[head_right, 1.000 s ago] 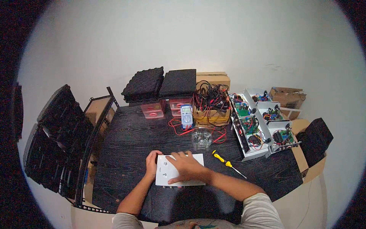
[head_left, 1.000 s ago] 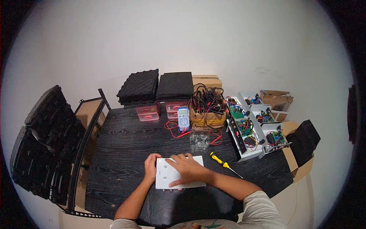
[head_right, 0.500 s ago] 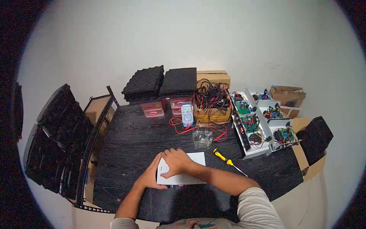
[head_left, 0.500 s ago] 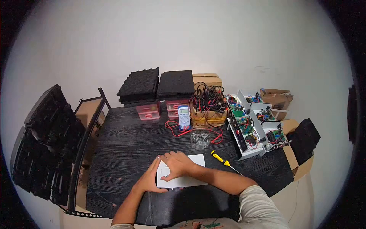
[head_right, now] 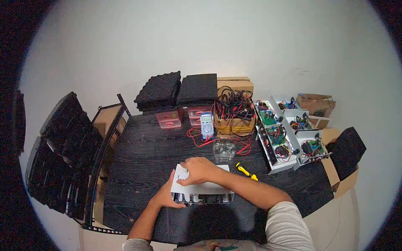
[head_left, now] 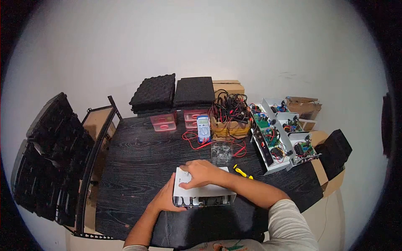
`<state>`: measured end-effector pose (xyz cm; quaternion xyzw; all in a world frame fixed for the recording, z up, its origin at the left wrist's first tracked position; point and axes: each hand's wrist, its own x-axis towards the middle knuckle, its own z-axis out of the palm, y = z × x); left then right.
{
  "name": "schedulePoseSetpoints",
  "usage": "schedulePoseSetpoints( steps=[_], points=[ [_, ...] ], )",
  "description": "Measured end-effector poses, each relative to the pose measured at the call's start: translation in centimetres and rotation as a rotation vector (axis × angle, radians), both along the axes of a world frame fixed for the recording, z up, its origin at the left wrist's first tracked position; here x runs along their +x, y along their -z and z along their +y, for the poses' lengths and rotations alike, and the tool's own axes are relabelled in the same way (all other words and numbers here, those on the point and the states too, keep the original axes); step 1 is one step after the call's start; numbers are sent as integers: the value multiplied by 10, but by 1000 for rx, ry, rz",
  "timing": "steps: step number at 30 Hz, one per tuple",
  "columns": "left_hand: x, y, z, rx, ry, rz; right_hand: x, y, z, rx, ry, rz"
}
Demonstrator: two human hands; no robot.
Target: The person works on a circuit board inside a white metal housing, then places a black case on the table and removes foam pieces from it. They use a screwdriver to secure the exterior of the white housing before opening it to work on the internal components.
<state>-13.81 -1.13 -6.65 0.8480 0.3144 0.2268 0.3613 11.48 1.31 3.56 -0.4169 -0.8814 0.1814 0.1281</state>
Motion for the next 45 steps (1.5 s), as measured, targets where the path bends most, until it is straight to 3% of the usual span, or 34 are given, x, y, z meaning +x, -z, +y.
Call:
schedulePoseSetpoints(
  steps=[10, 16, 37, 40, 45],
  points=[
    [4, 1, 11, 100, 63, 1, 19, -1, 6, -44, -64, 166],
    [10, 1, 8, 104, 100, -101, 11, 3, 12, -130, -137, 106],
    [5, 11, 14, 113, 78, -12, 20, 11, 48, -339, -209, 119],
    [3, 12, 13, 131, 63, 25, 19, -8, 55, -508, -213, -2],
    [2, 1, 11, 113, 87, 19, 17, 6, 76, -565, -305, 28]
  ],
)
